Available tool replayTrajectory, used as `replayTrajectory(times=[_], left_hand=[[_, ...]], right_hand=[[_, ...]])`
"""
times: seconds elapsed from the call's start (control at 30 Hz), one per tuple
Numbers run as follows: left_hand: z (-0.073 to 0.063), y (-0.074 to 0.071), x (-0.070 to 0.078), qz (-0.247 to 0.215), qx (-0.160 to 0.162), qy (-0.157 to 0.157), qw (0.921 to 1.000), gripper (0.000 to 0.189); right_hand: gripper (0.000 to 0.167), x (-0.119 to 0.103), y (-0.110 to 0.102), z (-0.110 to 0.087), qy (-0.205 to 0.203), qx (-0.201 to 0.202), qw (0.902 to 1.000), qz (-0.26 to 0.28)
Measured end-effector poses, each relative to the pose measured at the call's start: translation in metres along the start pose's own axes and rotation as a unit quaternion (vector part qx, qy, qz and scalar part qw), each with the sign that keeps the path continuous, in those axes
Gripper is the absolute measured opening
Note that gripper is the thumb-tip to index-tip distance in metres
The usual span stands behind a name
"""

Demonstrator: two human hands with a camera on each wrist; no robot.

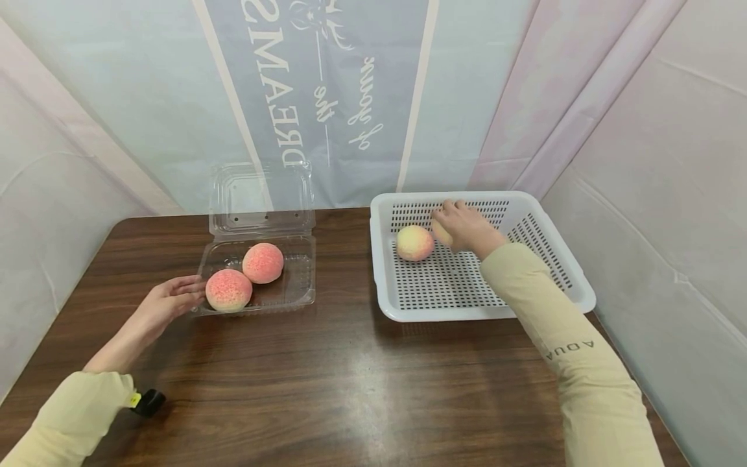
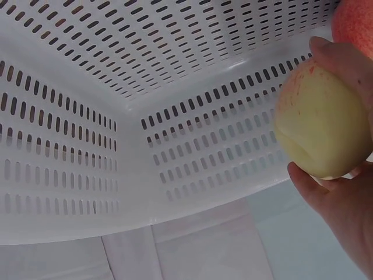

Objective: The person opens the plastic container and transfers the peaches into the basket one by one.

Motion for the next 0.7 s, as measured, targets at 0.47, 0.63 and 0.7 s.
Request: replayTrajectory(times=[0.47,0.63,0.7], left_hand=[[0.000,0.000,0.001,-0.001,-0.001,0.005,1.0000,0.050],[0.000,-0.001,0.001,0.001,-0.001,0.008,1.0000,0.050],[0.000,-0.001,0.001,0.001,-0.001,0.008,1.0000,0.050]], right_hand=[[0.083,0.004,0.016,-0.001,0.056,-0.067,0.9959,0.023],[0.079,0.005,0.020,-0.002,0.082,-0.096,0.9915,0.035],[0.078,0.006,0.022,-0.002,0.094,-0.108,0.9888,0.040]])
Point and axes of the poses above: each hand's wrist, its own z-axis towards the middle knuckle, its own y-axis out of the palm, x = y × z, the point moved 5 cm from there along z, towards the middle knuckle, and after that the axes turned 15 degrees about x, right-handed, at the moved point
